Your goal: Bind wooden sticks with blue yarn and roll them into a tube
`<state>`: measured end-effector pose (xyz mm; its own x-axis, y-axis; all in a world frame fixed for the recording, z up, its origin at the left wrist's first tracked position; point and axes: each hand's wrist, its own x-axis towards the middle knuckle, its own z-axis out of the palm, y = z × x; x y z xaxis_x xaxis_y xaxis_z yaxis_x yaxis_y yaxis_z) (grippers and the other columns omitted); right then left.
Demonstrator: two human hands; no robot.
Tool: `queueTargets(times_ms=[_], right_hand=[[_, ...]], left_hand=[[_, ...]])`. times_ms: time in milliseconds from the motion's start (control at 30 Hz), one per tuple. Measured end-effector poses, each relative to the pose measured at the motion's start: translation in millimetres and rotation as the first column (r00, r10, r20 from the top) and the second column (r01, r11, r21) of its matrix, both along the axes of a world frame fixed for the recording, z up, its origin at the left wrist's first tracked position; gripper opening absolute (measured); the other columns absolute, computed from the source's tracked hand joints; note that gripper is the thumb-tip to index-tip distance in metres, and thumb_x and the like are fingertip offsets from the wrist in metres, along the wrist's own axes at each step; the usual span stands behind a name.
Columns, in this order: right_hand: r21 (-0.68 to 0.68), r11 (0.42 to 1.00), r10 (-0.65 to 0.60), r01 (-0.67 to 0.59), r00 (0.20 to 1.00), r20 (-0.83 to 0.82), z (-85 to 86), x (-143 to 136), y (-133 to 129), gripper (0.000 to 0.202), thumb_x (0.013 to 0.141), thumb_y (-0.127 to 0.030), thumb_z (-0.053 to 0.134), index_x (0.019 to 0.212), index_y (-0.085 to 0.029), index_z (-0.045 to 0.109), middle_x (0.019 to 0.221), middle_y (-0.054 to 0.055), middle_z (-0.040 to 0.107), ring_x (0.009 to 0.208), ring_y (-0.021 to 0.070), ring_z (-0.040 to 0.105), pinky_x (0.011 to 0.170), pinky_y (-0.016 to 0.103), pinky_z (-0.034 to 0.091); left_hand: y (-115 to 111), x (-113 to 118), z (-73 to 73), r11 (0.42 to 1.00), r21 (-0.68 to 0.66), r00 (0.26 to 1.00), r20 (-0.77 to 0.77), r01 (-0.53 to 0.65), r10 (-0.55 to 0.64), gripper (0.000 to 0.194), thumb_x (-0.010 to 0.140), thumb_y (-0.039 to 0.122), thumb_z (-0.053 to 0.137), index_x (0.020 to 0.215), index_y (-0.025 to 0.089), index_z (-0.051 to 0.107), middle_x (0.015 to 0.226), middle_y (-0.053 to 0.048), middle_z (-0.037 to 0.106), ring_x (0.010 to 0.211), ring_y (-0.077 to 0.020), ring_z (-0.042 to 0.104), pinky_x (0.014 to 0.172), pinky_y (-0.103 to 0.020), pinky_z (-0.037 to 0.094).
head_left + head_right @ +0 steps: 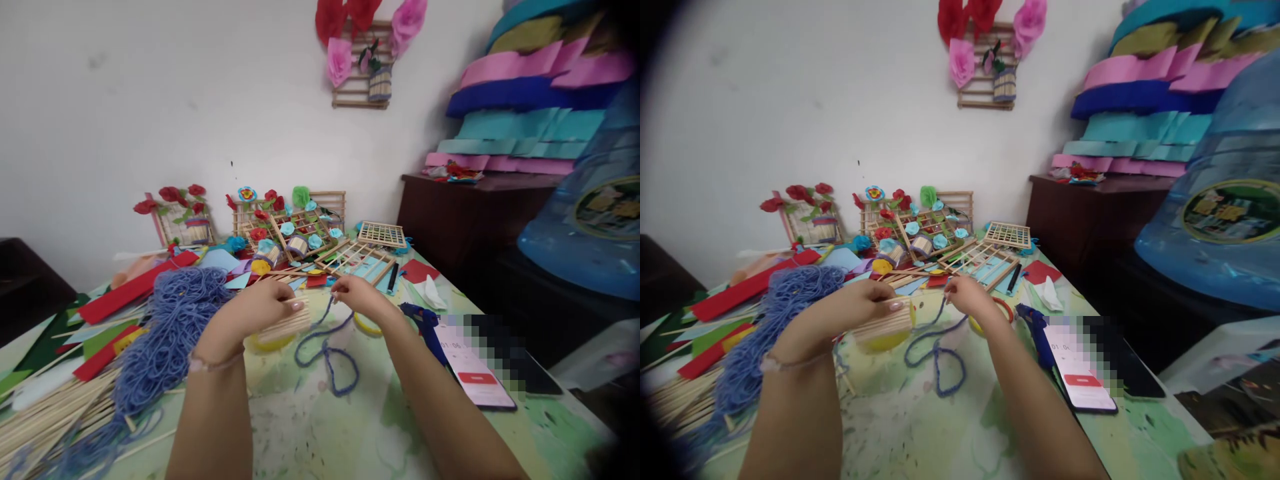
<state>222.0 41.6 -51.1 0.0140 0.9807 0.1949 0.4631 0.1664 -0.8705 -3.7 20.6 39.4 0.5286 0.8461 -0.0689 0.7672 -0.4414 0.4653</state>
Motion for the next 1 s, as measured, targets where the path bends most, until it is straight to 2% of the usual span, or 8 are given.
queueTargets(times_ms=[167, 333, 433, 533, 733, 833, 933, 1000], right_hand=[[0.210, 0.977, -0.092, 0.047, 0.973, 0.212, 49.2, -10, -51, 0.017, 0.075, -0.030, 0.065, 0.089, -0.021, 0.068, 0.102, 0.009, 0.066, 0.099, 0.0245, 0.056, 0.087, 0.037, 0.039], [0.248, 0.968, -0.101, 0.023, 0.946, 0.308, 85.2, -3, -130, 0.021, 0.083, -0.040, 0.055, 0.090, -0.025, 0.068, 0.092, 0.005, 0.068, 0.082, 0.0208, 0.061, 0.069, 0.031, 0.045], [0.079, 0.994, -0.100, 0.072, 0.891, 0.443, 73.4, 25, -165, 0.027, 0.084, -0.045, 0.053, 0.090, -0.025, 0.069, 0.086, 0.005, 0.069, 0.075, 0.0201, 0.061, 0.064, 0.030, 0.045], [-0.102, 0.964, -0.161, 0.247, 0.841, 0.517, 43.4, 64, -188, 0.033, 0.083, -0.050, 0.049, 0.086, -0.024, 0.068, 0.081, 0.004, 0.069, 0.071, 0.0200, 0.061, 0.060, 0.030, 0.044], [-0.109, 0.845, -0.392, 0.524, 0.744, 0.542, -6.3, 96, -212, 0.034, 0.083, -0.048, 0.045, 0.080, -0.020, 0.066, 0.074, 0.005, 0.067, 0.066, 0.0207, 0.060, 0.061, 0.032, 0.044], [-0.083, 0.900, -0.360, 0.428, 0.837, 0.413, -14.1, 67, -209, 0.031, 0.085, -0.045, 0.047, 0.088, -0.020, 0.064, 0.085, 0.007, 0.068, 0.077, 0.0210, 0.062, 0.071, 0.034, 0.047], [-0.004, 0.984, -0.170, 0.180, 0.934, 0.315, -21.2, 28, -198, 0.034, 0.080, -0.042, 0.058, 0.108, -0.022, 0.060, 0.105, 0.009, 0.064, 0.095, 0.0216, 0.060, 0.084, 0.035, 0.047], [-0.001, 1.000, -0.017, 0.018, 0.952, 0.305, -29.8, 8, -188, 0.028, 0.078, -0.038, 0.061, 0.101, -0.022, 0.063, 0.104, 0.008, 0.064, 0.098, 0.0226, 0.057, 0.086, 0.036, 0.045]], left_hand=[[-9, 9, -1.0, 0.996, 0.068, 0.995, -0.079, 0.059, -0.053, 0.033, 0.075, 0.045, 0.048, 0.064, 0.018, 0.061, 0.067, -0.005, 0.063, 0.060, -0.0176, 0.051, 0.053, -0.027, 0.029], [-23, 20, 0.1, 0.992, 0.065, 0.993, -0.048, 0.110, -0.107, 0.033, 0.077, 0.044, 0.046, 0.061, 0.018, 0.057, 0.064, -0.006, 0.061, 0.058, -0.0186, 0.051, 0.053, -0.029, 0.028], [-29, 34, -7.4, 0.988, 0.061, 0.990, -0.011, 0.140, -0.139, 0.035, 0.079, 0.045, 0.046, 0.060, 0.018, 0.057, 0.064, -0.007, 0.061, 0.057, -0.0192, 0.052, 0.053, -0.029, 0.028], [-37, 50, -25.8, 0.980, 0.084, 0.983, -0.003, 0.181, -0.181, 0.033, 0.081, 0.042, 0.046, 0.061, 0.018, 0.057, 0.067, -0.009, 0.062, 0.061, -0.0217, 0.055, 0.055, -0.030, 0.030], [-58, 56, -73.1, 0.980, 0.099, 0.984, 0.020, 0.174, -0.177, 0.029, 0.086, 0.036, 0.041, 0.071, 0.017, 0.058, 0.085, -0.011, 0.064, 0.078, -0.0238, 0.058, 0.064, -0.031, 0.035], [-65, 53, -90.1, 0.959, 0.055, 0.958, 0.059, 0.278, -0.281, 0.034, 0.088, 0.041, 0.038, 0.072, 0.017, 0.058, 0.082, -0.009, 0.063, 0.075, -0.0216, 0.056, 0.062, -0.030, 0.034], [-69, 51, -102.3, 0.899, 0.045, 0.894, 0.091, 0.436, -0.438, 0.035, 0.088, 0.043, 0.040, 0.075, 0.016, 0.059, 0.081, -0.009, 0.062, 0.073, -0.0204, 0.055, 0.062, -0.029, 0.034], [-70, 47, -108.3, 0.879, 0.036, 0.867, 0.147, 0.476, -0.476, 0.035, 0.088, 0.044, 0.041, 0.077, 0.016, 0.059, 0.082, -0.008, 0.062, 0.074, -0.0193, 0.054, 0.063, -0.029, 0.035]])
